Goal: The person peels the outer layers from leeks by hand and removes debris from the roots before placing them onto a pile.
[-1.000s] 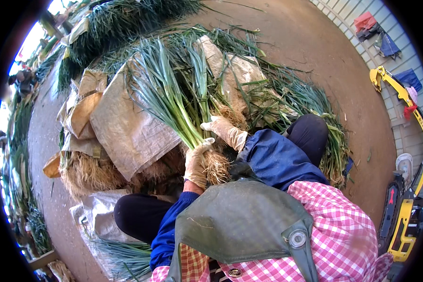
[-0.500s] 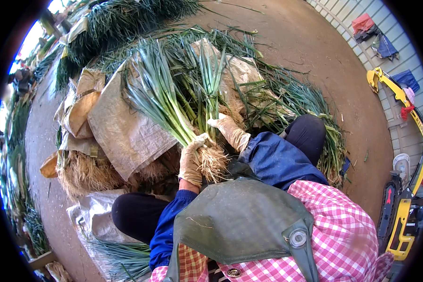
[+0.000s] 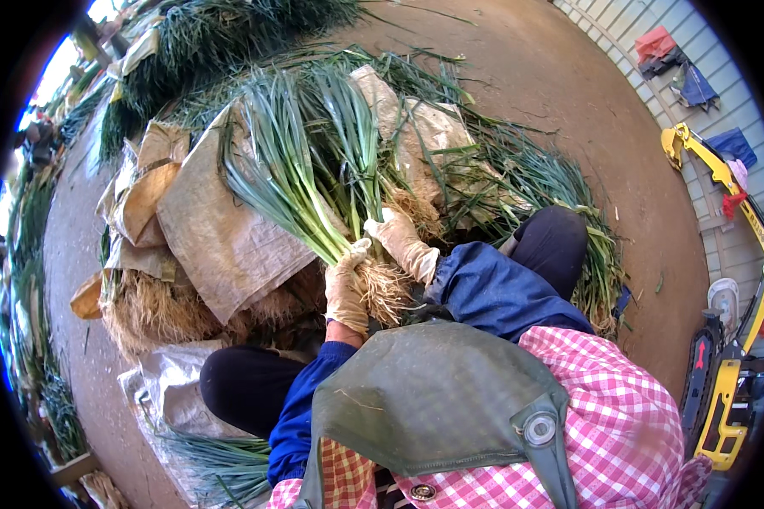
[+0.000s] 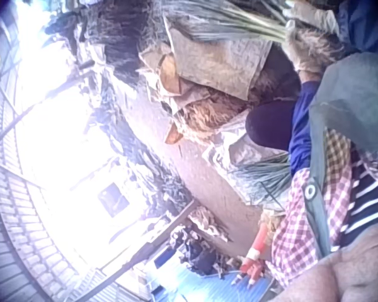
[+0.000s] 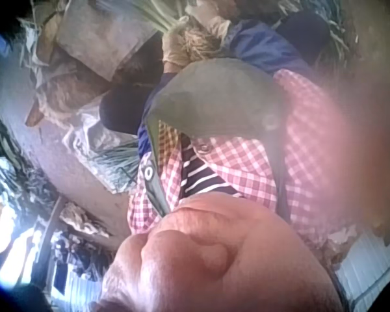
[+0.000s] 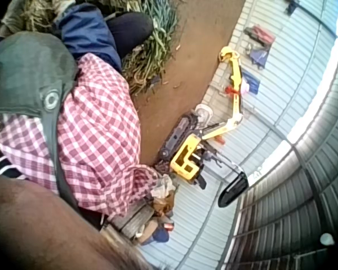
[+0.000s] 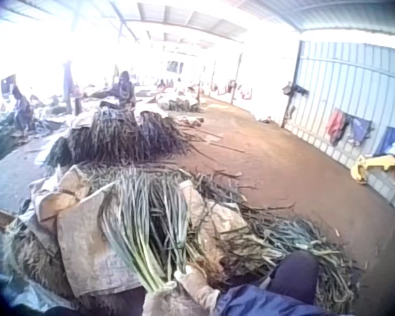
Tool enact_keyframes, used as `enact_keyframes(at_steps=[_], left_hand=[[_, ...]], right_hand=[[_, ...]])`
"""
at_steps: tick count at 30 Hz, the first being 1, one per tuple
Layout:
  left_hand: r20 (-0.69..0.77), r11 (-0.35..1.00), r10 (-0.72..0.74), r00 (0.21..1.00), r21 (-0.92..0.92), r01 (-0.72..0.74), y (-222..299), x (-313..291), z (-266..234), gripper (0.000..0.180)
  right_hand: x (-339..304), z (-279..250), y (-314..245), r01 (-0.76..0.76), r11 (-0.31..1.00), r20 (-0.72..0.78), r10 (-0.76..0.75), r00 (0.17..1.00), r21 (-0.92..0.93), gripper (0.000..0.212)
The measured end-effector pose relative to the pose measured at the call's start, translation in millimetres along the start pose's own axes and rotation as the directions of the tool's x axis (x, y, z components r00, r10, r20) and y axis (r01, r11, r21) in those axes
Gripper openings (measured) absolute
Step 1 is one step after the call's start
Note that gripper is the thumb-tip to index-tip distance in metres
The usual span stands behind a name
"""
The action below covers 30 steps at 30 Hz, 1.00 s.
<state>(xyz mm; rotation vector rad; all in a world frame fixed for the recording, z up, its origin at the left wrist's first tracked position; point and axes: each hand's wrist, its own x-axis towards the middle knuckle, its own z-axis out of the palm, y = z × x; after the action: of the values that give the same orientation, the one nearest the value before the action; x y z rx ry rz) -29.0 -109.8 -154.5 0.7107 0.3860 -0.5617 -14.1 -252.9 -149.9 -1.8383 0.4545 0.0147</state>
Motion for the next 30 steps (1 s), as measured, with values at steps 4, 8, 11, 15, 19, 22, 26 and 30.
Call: enact_keyframes(at_steps=[4, 8, 11, 15, 19, 22, 26, 30], left_hand=[[0.064, 0.999, -0.043, 0.997, 0.007, 0.042, 1, -3, 0, 0.027], [0.055, 0.988, -0.042, 0.998, -0.149, 0.05, 12, -21, 22, 0.028], [0.169, 0.972, -0.047, 0.985, -0.219, 0.084, 22, -38, 33, 0.028], [0.217, 0.948, -0.026, 0.976, -0.304, 0.093, 35, -50, 35, 0.023], [0.128, 0.948, 0.012, 0.992, -0.317, 0.029, 47, -57, 27, 0.024], [0.255, 0.925, -0.02, 0.967, -0.363, 0.115, 50, -67, 29, 0.025], [0.261, 0.966, 0.012, 0.965, -0.251, 0.056, 42, -55, 13, 0.024], [0.332, 0.952, -0.184, 0.925, -0.173, 0.251, 17, -51, 36, 0.023]], right_hand=[[6, -1, 5, -0.045, 0.959, -0.034, 0.037, 0.999, -0.28, 0.038], [7, -5, 9, 0.023, 0.963, 0.0, -0.024, 1.0, -0.267, 0.044], [18, -10, 4, -0.033, 0.936, -0.086, 0.003, 0.996, -0.35, 0.033], [35, -29, -30, -0.059, 0.93, -0.133, 0.011, 0.991, -0.362, 0.029], [57, -22, -61, -0.136, 0.843, -0.107, 0.093, 0.99, -0.52, 0.03], [103, -85, -14, -0.197, 0.698, -0.321, -0.049, 0.946, -0.688, 0.029], [107, -106, -10, -0.098, 0.568, -0.253, -0.202, 0.946, -0.817, 0.022], [102, -136, 25, 0.19, 0.98, -0.244, -0.169, 0.955, 0.066, 0.02]])
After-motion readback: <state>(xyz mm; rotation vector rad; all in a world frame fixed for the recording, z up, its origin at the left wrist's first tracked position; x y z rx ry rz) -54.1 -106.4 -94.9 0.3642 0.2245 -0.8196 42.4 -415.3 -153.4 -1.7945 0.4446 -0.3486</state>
